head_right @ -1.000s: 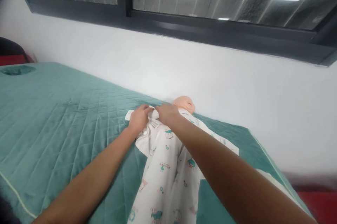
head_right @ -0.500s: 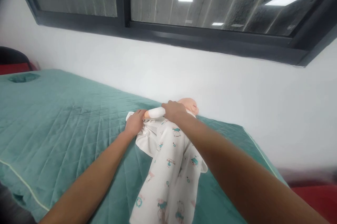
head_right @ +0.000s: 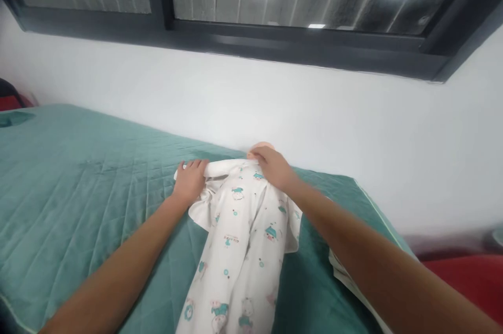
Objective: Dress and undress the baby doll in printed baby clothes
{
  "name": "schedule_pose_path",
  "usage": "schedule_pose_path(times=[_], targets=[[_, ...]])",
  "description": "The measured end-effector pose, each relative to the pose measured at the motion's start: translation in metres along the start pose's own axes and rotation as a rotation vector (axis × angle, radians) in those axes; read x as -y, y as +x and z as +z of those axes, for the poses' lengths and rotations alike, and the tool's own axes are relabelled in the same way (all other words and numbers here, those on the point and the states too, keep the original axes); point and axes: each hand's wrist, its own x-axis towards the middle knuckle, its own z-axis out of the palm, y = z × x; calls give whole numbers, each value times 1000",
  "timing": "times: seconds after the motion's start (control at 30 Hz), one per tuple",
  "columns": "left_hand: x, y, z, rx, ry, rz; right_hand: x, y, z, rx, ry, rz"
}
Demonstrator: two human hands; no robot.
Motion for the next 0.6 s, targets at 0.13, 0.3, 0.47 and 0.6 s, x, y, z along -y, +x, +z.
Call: schedule_pose_path(times=[0.13,0.3,0.47,0.6], targets=[[-13,1,1,-31,45,96,-41,-52,12,-166,-48,250],[-26,7,5,-3,124,122,-48,-69,27,-59,-232,298],[-23,4,7,-6,211,40,-73,-79,1,16,-309,376],[-14,2,4,18,215,-37,-121,-102,-15,-208,-94,621]])
